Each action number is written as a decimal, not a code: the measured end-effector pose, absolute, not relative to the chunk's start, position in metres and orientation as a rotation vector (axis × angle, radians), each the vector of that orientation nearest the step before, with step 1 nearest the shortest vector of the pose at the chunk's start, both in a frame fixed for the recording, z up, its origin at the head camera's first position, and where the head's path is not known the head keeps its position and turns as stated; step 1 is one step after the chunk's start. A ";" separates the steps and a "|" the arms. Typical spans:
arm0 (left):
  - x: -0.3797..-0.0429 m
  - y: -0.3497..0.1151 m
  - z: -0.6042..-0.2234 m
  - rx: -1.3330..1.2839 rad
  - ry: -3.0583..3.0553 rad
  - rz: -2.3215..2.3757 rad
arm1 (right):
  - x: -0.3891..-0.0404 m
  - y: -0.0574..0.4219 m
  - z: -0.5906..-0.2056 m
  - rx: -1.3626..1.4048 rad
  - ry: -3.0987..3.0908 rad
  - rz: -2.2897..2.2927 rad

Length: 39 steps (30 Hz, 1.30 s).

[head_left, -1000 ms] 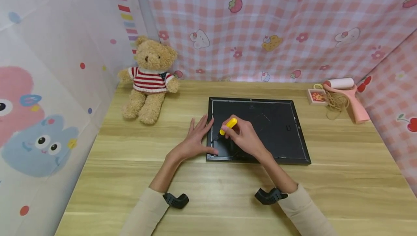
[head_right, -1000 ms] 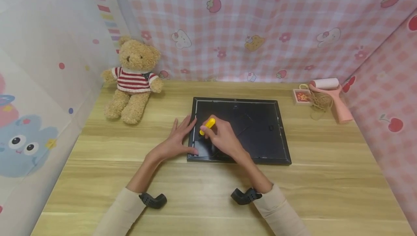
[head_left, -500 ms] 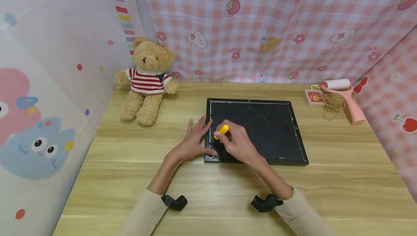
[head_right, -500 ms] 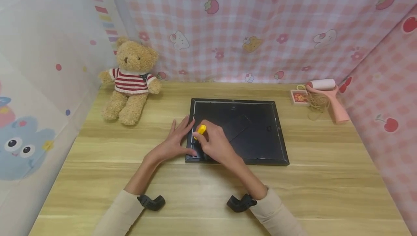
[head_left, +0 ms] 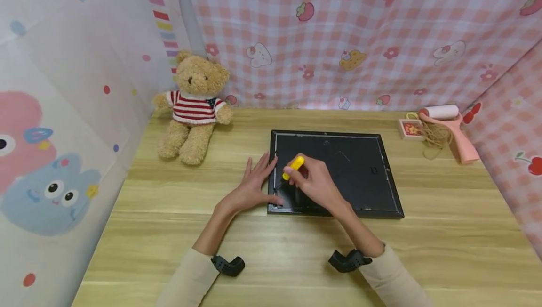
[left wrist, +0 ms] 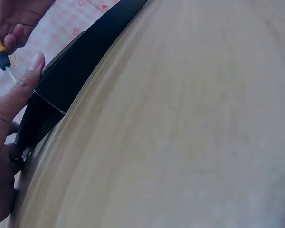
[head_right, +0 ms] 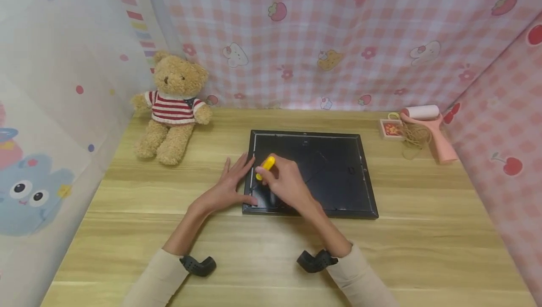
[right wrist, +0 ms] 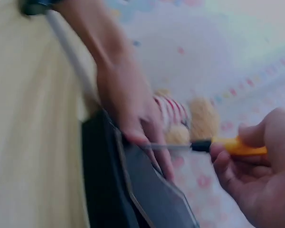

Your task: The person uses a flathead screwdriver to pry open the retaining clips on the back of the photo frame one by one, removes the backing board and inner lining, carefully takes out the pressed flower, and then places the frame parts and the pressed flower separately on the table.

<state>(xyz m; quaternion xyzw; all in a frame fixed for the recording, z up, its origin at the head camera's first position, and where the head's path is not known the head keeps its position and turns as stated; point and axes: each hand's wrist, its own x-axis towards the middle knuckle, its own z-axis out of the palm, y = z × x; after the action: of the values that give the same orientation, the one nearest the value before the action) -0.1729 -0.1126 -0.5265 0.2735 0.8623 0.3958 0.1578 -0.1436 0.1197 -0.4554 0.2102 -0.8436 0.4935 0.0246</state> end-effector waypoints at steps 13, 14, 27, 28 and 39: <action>-0.172 -0.112 -0.532 0.810 2.450 1.207 | -0.166 0.152 -0.489 0.400 -2.340 1.933; -0.172 -0.112 -0.532 0.811 2.451 1.209 | -0.167 0.151 -0.490 0.394 -2.340 1.952; -0.170 -0.111 -0.528 0.777 2.450 1.170 | -0.175 0.142 -0.491 0.440 -2.418 1.912; -0.171 -0.112 -0.529 0.777 2.447 1.182 | -0.176 0.140 -0.489 0.473 -2.443 1.863; -0.175 -0.113 -0.537 0.802 2.467 1.227 | -0.190 0.113 -0.454 0.769 -2.634 1.373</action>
<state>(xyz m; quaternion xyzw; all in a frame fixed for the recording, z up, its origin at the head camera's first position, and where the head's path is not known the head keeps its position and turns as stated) -0.1746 -0.1128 -0.5374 0.2769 0.8518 0.4236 0.1357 -0.1896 0.1127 -0.4540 0.2505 -0.8579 0.4471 0.0369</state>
